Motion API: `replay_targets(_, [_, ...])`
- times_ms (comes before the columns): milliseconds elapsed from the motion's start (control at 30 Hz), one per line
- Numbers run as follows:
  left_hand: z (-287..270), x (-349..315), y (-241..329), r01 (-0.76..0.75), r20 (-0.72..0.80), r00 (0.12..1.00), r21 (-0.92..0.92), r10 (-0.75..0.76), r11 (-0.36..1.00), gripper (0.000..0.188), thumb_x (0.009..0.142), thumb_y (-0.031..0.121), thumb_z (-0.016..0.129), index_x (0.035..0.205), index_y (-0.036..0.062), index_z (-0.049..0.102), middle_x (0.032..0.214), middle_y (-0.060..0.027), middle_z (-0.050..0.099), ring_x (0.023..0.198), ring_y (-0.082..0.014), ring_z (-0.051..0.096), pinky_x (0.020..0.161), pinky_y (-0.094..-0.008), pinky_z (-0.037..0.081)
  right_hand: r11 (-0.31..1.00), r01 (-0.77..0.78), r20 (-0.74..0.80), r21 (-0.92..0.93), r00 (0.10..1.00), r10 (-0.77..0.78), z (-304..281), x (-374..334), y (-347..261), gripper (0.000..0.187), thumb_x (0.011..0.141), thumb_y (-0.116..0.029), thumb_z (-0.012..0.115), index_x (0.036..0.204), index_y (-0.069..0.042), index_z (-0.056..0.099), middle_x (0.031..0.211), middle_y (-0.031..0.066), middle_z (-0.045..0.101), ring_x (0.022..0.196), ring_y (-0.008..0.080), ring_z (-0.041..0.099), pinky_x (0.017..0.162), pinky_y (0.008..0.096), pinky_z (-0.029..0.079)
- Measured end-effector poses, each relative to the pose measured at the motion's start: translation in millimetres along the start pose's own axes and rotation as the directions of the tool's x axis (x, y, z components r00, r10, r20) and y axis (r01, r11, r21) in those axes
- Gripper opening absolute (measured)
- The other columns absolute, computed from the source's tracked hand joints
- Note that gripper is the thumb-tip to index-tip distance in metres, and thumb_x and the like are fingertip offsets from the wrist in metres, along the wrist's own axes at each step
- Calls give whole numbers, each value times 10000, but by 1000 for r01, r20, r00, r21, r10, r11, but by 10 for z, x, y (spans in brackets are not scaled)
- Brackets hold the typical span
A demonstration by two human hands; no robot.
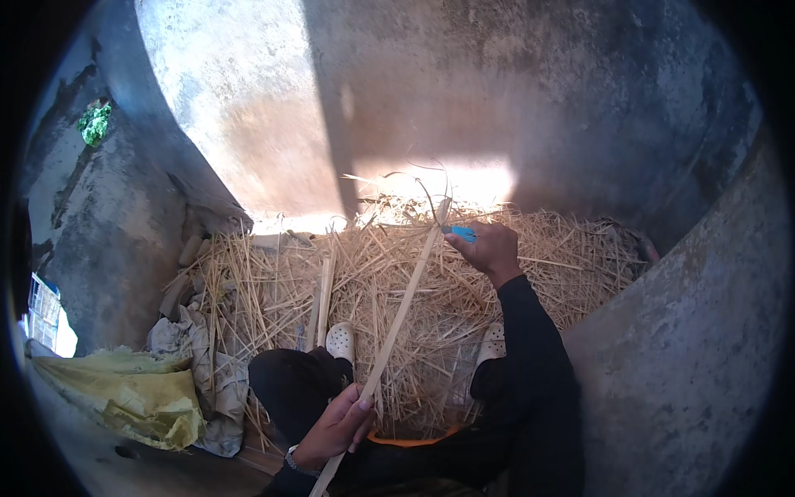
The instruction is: The person sits on a straw-covered floor and uses a blue utility knife to peel the outer layer off a long, thin wooden stick. They hold the stick with their left hand and scrape downward with the knife in their right hand, repeating the motion along the length of the stick.
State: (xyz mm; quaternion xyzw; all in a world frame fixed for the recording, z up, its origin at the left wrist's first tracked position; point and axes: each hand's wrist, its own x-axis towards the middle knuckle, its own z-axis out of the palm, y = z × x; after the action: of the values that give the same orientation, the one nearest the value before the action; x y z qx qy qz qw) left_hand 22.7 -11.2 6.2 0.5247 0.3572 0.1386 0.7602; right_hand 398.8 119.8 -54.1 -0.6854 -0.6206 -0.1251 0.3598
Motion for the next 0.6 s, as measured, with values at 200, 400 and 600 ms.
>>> replay_targets(200, [-90, 45, 88, -6, -50, 999, 115, 12, 993, 271, 1034, 302, 449, 1086, 36, 447, 610, 31, 474, 459, -49, 449, 438, -185, 375, -195, -925, 920, 325, 357, -160, -151, -113, -400, 776, 886, -792, 261, 488, -128, 303, 413, -19, 288, 317, 99, 251, 315, 287, 245])
replay_targets(400, [-128, 75, 190, -47, -123, 990, 161, 67, 986, 241, 1026, 266, 473, 1080, 31, 467, 635, 17, 513, 482, -50, 483, 452, -191, 397, 450, -545, 582, 708, 811, 66, -65, -390, -637, 775, 881, -780, 321, 509, -101, 364, 430, 7, 351, 334, 146, 328, 353, 319, 295])
replay_targets(600, [-211, 77, 167, -46, -146, 987, 98, 60, 994, 226, 1025, 246, 476, 1101, 33, 471, 636, 18, 511, 485, -48, 481, 459, -195, 399, 859, 171, 188, 482, 938, -292, -69, -621, -1141, 734, 811, -770, 493, 552, -83, 484, 477, 79, 452, 434, 288, 508, 442, 398, 395])
